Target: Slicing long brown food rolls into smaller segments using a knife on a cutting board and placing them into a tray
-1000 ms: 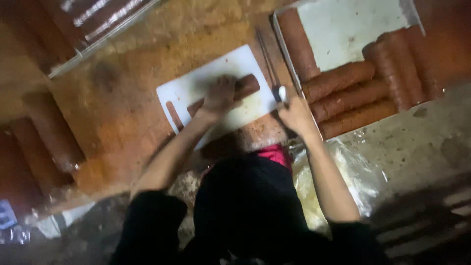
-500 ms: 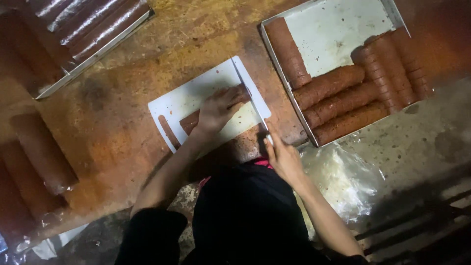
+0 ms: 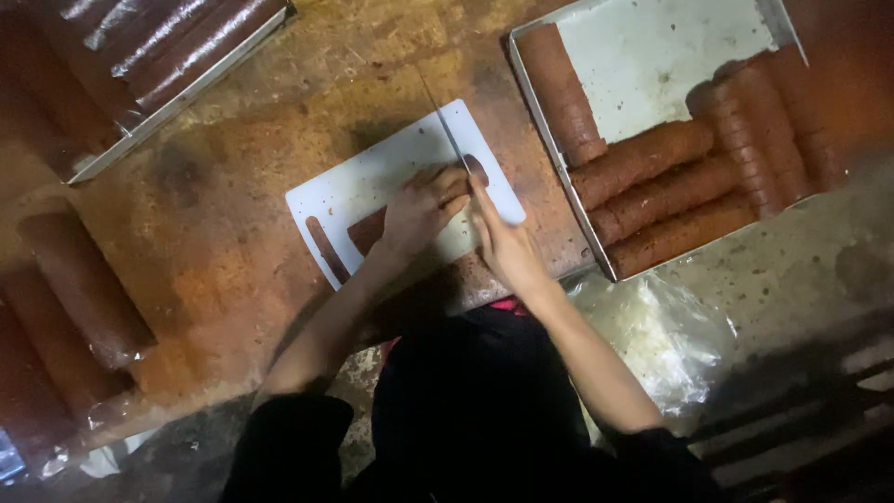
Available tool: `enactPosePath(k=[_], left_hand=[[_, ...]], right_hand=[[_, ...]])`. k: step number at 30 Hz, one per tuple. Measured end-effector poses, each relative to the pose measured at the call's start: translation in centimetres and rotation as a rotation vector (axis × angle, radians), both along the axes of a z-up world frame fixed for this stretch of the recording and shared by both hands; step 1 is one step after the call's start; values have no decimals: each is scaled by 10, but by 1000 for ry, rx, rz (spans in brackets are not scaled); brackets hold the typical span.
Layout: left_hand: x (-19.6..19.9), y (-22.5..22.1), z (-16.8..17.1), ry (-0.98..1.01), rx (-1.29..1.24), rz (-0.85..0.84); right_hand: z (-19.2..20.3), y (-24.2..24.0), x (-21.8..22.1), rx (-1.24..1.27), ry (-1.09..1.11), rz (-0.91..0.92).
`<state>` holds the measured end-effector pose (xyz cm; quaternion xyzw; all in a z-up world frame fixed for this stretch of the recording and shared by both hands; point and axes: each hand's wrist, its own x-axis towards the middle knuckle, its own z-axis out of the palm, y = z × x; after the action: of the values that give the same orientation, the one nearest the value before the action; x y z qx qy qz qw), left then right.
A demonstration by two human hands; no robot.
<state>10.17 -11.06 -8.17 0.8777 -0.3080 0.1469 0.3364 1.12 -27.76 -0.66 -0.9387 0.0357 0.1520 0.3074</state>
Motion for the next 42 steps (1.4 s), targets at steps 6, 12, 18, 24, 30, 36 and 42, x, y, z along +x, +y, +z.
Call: enactPosePath(k=[6, 12, 18, 24, 30, 36, 42], left_hand=[[-6, -5, 11, -100, 28, 99], [9, 4, 14, -128, -10, 101], [5, 34, 27, 415, 117, -147], [-12, 32, 47, 288, 19, -58], [-1, 28, 13, -421, -40, -121], [1, 29, 10, -152, 57, -3], [-7, 25, 26, 71, 27, -13]], right_hand=[[27, 4, -5, -36, 37, -13], [35, -20, -79, -71, 280, -22], [79, -21, -96, -43, 290, -77], [62, -18, -93, -74, 278, -61], [82, 3, -69, -55, 267, -38], [56, 29, 5, 10, 120, 19], [47, 25, -20, 95, 110, -18]])
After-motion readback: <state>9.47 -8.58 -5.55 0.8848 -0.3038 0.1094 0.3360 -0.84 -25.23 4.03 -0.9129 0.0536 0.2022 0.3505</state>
